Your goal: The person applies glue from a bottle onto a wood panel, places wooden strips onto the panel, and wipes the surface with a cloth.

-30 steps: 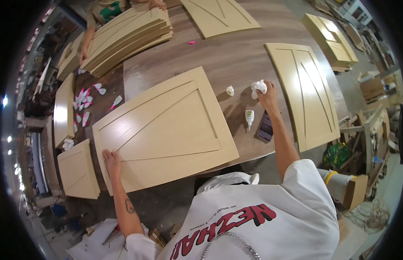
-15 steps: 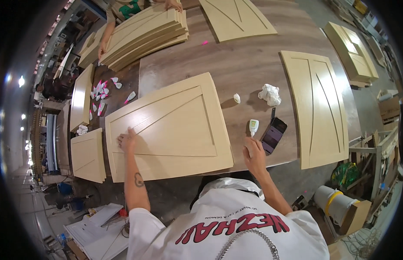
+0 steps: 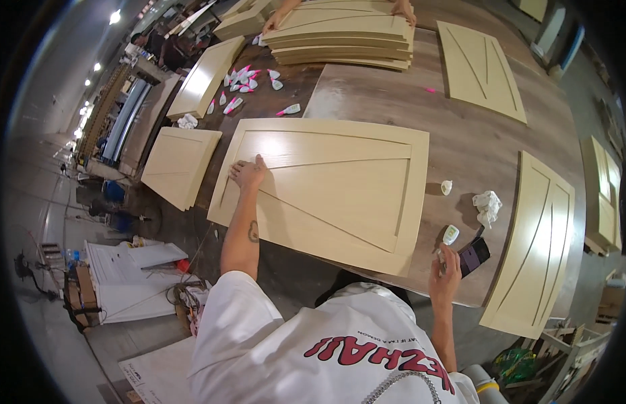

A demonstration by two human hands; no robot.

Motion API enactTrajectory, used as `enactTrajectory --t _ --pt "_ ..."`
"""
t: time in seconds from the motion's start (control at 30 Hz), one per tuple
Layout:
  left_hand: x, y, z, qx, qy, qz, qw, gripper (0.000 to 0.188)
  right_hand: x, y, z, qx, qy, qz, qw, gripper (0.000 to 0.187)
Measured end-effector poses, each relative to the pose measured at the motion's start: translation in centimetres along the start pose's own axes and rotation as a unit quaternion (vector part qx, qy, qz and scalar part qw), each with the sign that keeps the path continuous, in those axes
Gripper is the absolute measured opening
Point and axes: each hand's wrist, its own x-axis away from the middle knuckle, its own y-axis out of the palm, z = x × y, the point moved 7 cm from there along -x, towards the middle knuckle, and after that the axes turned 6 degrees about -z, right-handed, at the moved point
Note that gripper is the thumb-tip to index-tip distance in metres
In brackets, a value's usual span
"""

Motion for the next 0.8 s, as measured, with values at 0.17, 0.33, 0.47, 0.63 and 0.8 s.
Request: enactTrajectory --t 0.17,0.33,0.47,0.63,0.8 --pt "1.0 0.2 0.0 0.008 0.069 0.049 0.996 0.088 -2.2 2.7 -5.2 -0.009 -0.094 -0.018 0.995 0.035" --pt "1.7 0.3 -1.9 0.033 0.112 0.088 0.989 0.076 -2.4 4.9 -7.2 0.014 -0.118 -0.048 0.992 0.033" --pt "2.3 -0.8 -4.2 0.029 0.193 0.097 0.976 0.065 -2.3 5.9 -7.9 0.053 -0.134 -0.070 0.987 0.031" --pt "2.9 -2.1 -5.5 -0.065 0.161 0.102 0.980 0.055 -2.6 6.5 -8.7 0.078 -0.142 -0.077 0.984 0.030" --pt "-0.3 -2.3 -8.6 0.022 0.270 0.127 0.954 0.045 -4.6 9.1 -12.4 0.089 -0.151 -0.079 0.981 0.030"
